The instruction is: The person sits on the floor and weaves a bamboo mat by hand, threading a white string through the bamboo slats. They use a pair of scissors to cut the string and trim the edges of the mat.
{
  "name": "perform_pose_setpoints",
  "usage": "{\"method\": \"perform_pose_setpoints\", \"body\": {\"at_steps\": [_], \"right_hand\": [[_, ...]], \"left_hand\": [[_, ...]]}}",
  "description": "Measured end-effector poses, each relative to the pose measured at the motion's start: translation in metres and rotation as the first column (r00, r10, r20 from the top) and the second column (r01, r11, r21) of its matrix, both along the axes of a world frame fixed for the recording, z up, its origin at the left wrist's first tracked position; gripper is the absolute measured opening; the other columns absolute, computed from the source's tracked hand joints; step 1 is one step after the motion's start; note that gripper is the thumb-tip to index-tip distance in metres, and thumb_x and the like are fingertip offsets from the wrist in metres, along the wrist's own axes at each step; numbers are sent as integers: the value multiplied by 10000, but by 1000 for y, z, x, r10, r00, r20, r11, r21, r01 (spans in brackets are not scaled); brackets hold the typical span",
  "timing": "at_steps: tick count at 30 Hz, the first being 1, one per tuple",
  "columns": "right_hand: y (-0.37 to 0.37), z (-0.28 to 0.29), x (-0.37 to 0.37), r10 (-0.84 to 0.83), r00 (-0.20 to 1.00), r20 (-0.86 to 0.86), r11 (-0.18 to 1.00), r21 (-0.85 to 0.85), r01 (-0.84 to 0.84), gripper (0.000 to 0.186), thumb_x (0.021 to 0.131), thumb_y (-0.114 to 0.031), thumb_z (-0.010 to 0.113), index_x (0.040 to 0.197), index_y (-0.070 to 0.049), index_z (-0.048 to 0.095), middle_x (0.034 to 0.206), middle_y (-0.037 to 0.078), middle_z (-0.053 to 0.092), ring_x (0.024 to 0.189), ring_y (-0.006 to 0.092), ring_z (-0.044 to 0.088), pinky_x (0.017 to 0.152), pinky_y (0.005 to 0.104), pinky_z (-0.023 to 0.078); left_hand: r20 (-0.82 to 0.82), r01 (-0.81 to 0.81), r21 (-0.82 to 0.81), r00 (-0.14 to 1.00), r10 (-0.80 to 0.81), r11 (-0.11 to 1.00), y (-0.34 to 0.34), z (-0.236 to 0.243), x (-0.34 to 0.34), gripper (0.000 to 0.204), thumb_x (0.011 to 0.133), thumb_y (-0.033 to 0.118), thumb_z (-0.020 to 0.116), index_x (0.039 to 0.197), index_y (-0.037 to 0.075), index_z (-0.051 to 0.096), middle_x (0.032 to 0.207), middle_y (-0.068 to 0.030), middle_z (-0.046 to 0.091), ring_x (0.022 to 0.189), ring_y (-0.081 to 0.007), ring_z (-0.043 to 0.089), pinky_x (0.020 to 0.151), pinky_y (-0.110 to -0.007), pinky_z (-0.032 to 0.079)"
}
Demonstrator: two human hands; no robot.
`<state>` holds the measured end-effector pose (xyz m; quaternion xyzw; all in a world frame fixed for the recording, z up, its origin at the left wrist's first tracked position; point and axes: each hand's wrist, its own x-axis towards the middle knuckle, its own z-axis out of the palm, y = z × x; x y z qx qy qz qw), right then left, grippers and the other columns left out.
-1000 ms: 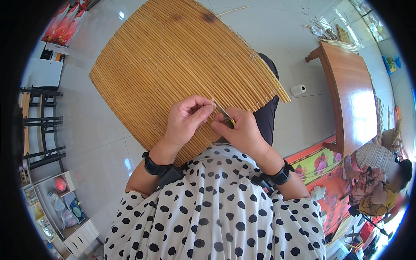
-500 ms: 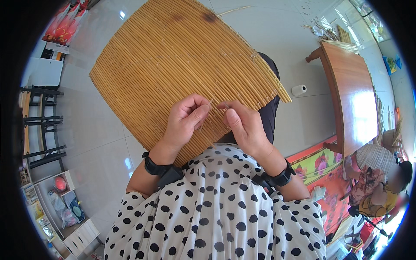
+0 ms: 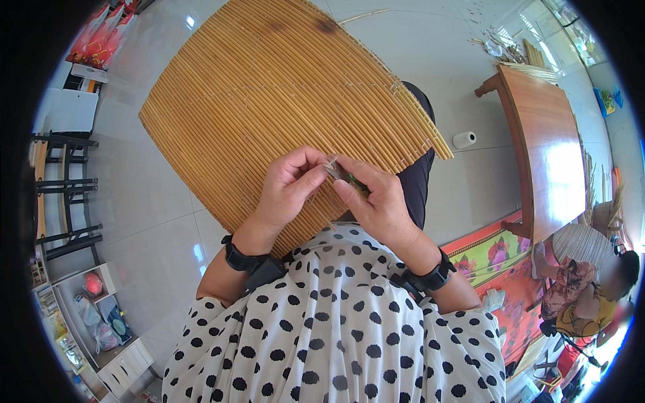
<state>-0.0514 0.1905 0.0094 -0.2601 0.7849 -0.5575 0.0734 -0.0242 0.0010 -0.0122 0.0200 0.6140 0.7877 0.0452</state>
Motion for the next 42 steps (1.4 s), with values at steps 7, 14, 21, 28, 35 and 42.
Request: {"method": "perform_pose_setpoints", "body": {"at_steps": [7,14,21,28,35,42], "right_hand": [[-2,-5,2,-37,998,45,998,-43,39,335,917,-59,690,1216,83,633,1077,192,715,958,243,701,864,319,535],[-4,-8,6,-101,994,48,994,-27,102,321,907,-49,707,1194,81,647,1058,191,722,932,215,702,838,305,540],[-6,-5,6,-98,993,67,995,-21,100,283,910,-30,698,1173,68,665,1016,170,732,894,189,701,802,288,542],[-2,-5,4,-185,967,175,982,-14,190,268,995,-119,621,1189,64,653,924,124,716,814,141,650,769,277,536],[57,-16,-15,-451,827,335,799,-261,541,404,1107,-295,388,1186,32,613,771,35,624,653,91,554,619,232,463],[176,-122,-39,-748,454,484,531,26,847,442,1083,-406,370,1172,-35,594,734,33,583,569,109,539,514,262,449]], "left_hand": [[-17,7,-18,1000,-8,1000,0,3,1,61,969,65,639,956,5,638,832,47,595,727,-14,516,648,-183,444],[-24,7,-47,1000,-8,999,0,4,1,66,964,67,644,965,1,648,831,44,604,728,-17,526,648,-185,451],[-57,-2,-81,998,-3,997,1,2,0,98,987,120,633,952,29,623,745,70,527,634,-2,432,549,-174,346],[4,3,-86,1000,-3,996,-2,2,1,68,958,77,655,952,10,646,806,50,588,701,-18,502,622,-189,423],[15,-11,32,1000,10,999,-2,2,5,57,974,71,643,956,18,640,810,48,580,723,-20,503,641,-186,416],[65,-30,47,998,27,998,0,-6,6,34,978,66,625,980,33,629,739,61,529,621,-7,441,541,-183,359]]}}
